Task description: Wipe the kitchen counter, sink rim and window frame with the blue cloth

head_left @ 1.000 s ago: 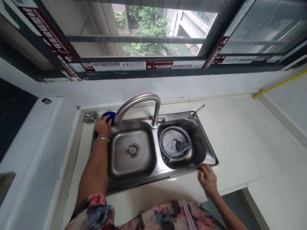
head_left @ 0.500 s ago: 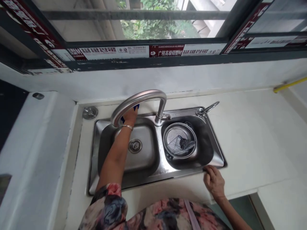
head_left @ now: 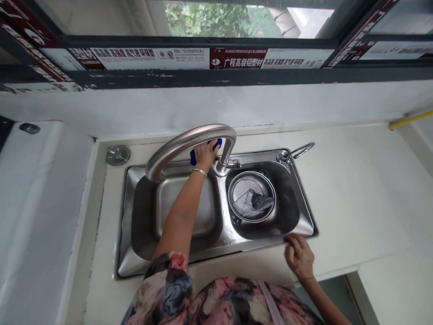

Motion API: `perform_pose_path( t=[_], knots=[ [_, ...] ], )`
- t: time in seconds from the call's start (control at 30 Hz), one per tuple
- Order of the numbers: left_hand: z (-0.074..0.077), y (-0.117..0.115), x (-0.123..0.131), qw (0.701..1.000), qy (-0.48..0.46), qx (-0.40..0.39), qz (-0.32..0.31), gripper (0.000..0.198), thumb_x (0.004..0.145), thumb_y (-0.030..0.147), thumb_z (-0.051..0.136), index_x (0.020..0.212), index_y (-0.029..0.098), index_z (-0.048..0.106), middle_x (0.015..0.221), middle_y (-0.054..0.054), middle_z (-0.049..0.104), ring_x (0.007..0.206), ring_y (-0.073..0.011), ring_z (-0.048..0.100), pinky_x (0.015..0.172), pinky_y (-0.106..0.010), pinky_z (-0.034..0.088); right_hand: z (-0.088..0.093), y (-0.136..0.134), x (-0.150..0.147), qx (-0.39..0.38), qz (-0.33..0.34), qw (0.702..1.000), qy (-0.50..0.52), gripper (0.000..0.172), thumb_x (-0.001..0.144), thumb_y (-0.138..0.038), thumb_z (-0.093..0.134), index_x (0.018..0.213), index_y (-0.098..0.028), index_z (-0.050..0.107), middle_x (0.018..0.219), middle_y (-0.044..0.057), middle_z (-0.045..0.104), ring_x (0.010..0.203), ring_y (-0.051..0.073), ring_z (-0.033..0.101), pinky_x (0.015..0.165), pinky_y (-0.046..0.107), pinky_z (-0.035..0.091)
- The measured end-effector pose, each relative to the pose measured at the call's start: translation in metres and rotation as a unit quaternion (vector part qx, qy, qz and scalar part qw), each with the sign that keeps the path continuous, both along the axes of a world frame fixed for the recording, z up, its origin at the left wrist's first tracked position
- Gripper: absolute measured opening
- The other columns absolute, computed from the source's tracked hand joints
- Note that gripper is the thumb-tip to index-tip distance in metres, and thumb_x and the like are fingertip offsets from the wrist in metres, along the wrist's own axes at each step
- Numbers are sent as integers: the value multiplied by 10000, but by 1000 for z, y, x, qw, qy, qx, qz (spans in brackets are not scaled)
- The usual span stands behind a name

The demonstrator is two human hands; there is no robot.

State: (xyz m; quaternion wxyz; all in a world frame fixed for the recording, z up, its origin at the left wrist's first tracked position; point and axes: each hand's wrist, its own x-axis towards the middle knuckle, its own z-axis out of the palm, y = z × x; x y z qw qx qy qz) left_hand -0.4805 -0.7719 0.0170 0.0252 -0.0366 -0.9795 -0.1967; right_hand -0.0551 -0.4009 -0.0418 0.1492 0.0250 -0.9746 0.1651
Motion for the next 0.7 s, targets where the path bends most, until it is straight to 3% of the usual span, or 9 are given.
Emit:
perform_pose_path(
  t=[0.2, 0.37, 0.43, 0.5, 0.57, 0.7],
  knots=[
    [0, -3, 2, 998, -9, 28, -54, 350, 1052, 326, 540, 1289, 215, 772, 1477, -160, 649, 1304, -368, 559, 1114, -484, 421, -3, -1, -4, -12, -7, 1000, 21, 313, 960, -140, 474, 1093, -231, 742, 1073, 70, 743, 994, 241, 704, 917, 379, 591],
    [5, -13, 40, 996, -5, 49, -71, 326, 1008, 280, 589, 1267, 233, 780, 1476, -146, 660, 1308, -349, 571, 1152, -496, 435, -1, -6, -12, -26, -1, 998, 55, 285, 975, -137, 470, 1055, -224, 730, 1048, 67, 739, 965, 231, 707, 896, 370, 601],
    [5, -16, 59, 990, -24, 133, -28, 323, 985, 280, 623, 1265, 229, 774, 1485, -151, 652, 1346, -337, 564, 1197, -495, 420, -1, -9, -15, -35, -2, 997, 63, 283, 979, -129, 462, 1043, -222, 722, 1039, 67, 739, 960, 230, 707, 890, 368, 603],
    [5, -21, 77, 960, -75, 264, 53, 316, 953, 283, 671, 1248, 219, 763, 1470, -147, 657, 1404, -317, 543, 1231, -468, 411, -1, -11, -18, -44, -3, 997, 69, 287, 973, -122, 458, 1039, -220, 719, 1043, 70, 741, 967, 231, 709, 893, 367, 605],
    [8, -27, 92, 935, -117, 315, 113, 317, 950, 311, 684, 1245, 210, 742, 1388, -148, 695, 1394, -318, 567, 1194, -454, 463, -1, -13, -20, -50, -4, 995, 84, 286, 963, -123, 462, 1032, -220, 722, 1047, 75, 744, 972, 233, 711, 901, 369, 608],
    [24, -39, 128, 892, -235, 347, 171, 368, 970, 489, 683, 1182, 191, 724, 991, -103, 760, 999, -327, 747, 857, -437, 630, -3, -17, -25, -61, -4, 993, 104, 285, 951, -111, 470, 1017, -218, 726, 1039, 80, 740, 971, 231, 706, 908, 362, 608]
  ],
)
